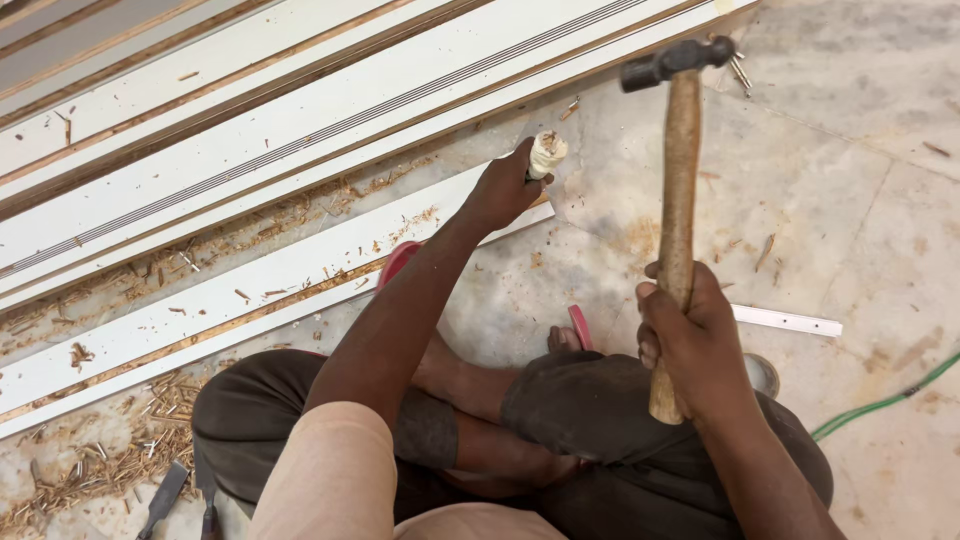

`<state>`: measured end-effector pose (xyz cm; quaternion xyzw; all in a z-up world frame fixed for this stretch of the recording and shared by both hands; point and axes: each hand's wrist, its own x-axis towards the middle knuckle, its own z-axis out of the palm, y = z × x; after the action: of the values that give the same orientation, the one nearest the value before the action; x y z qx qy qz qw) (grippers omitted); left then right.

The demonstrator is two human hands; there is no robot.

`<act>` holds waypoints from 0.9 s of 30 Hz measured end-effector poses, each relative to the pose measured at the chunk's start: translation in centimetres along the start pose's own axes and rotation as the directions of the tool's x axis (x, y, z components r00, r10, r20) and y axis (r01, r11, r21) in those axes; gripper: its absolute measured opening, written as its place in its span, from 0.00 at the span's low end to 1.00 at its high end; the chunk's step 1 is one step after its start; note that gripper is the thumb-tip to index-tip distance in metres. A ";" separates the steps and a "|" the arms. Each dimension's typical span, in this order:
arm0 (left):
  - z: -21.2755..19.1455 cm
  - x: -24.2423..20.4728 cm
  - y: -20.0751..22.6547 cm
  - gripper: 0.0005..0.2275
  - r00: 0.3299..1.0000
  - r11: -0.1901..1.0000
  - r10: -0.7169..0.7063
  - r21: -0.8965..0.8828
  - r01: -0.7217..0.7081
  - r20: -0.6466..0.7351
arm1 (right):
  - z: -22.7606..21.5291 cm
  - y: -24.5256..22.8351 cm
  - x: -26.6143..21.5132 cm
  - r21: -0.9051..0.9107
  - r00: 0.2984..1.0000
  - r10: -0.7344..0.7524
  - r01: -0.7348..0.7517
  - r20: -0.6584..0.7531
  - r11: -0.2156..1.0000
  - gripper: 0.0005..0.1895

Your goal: The person sits on the floor and uses a chisel and hammer to shape and fit a wooden strip into a groove on a white-painted wooden plank. They then use a metal ruler to check alignment.

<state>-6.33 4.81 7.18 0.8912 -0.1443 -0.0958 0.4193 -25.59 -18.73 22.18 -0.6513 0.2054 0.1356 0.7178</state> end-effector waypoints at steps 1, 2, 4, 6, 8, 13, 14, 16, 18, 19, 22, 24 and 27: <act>-0.1 0.1 0.1 0.23 0.999 0.998 -0.036 0.052 0.035 0.018 | 0.2 -0.1 0.1 -0.014 1.000 0.010 -0.010 0.017 1.000 0.15; -0.2 0.2 0.0 0.23 1.000 0.997 -0.016 0.079 0.014 0.025 | 0.5 -0.2 0.3 -0.019 0.999 0.043 -0.042 0.027 0.999 0.15; -0.4 0.5 -0.4 0.22 0.999 0.991 0.023 0.129 -0.028 0.043 | 1.0 -0.2 0.7 -0.033 0.993 0.110 -0.108 0.043 0.994 0.14; -0.3 0.9 -0.9 0.16 0.997 0.984 0.024 0.172 -0.037 0.079 | 0.9 -0.3 0.7 -0.046 0.995 0.092 -0.090 0.040 0.995 0.14; -0.2 1.2 -1.3 0.13 0.995 0.979 0.021 0.201 -0.039 0.093 | 0.7 -0.8 0.8 -0.076 0.999 0.031 -0.030 0.012 0.997 0.13; 0.0 1.2 -1.8 0.11 0.995 0.978 0.031 0.200 -0.050 0.095 | 0.0 -1.8 0.2 -0.080 0.977 -0.164 0.155 -0.135 0.985 0.12; -0.1 1.3 -1.9 0.11 0.995 0.979 0.030 0.197 -0.047 0.091 | 0.0 -1.7 0.2 -0.076 0.978 -0.153 0.143 -0.141 0.987 0.12; 0.0 1.4 -2.0 0.12 0.995 0.980 0.028 0.192 -0.045 0.091 | 0.2 -1.1 0.1 -0.065 0.979 -0.126 0.117 -0.160 0.991 0.11; 0.0 1.8 -2.4 0.12 0.995 0.981 0.017 0.193 -0.035 0.098 | 0.9 0.1 0.2 -0.201 0.995 0.006 -0.025 -0.097 0.979 0.11; 0.0 1.9 -2.6 0.11 0.995 0.980 0.013 0.195 -0.032 0.099 | 1.1 0.4 0.2 -0.271 0.995 0.071 -0.088 -0.071 0.959 0.11; 0.1 1.6 -2.7 0.12 0.996 0.971 0.033 0.234 -0.051 0.081 | 0.8 -0.2 0.1 -0.315 0.965 0.259 -0.237 0.030 0.919 0.10; 0.3 1.7 -2.7 0.11 0.995 0.967 0.044 0.247 -0.064 0.086 | 0.2 -1.2 0.1 -0.263 0.985 0.170 -0.172 -0.032 0.949 0.10; 0.9 1.7 -3.4 0.11 0.994 0.969 0.043 0.237 -0.066 0.099 | -0.3 -1.9 -0.2 -0.139 0.992 -0.027 0.009 -0.126 0.990 0.10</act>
<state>-4.40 5.68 3.86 0.9255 -0.1986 -0.1075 0.3041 -24.90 -19.25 23.89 -0.7087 0.2352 0.1012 0.6575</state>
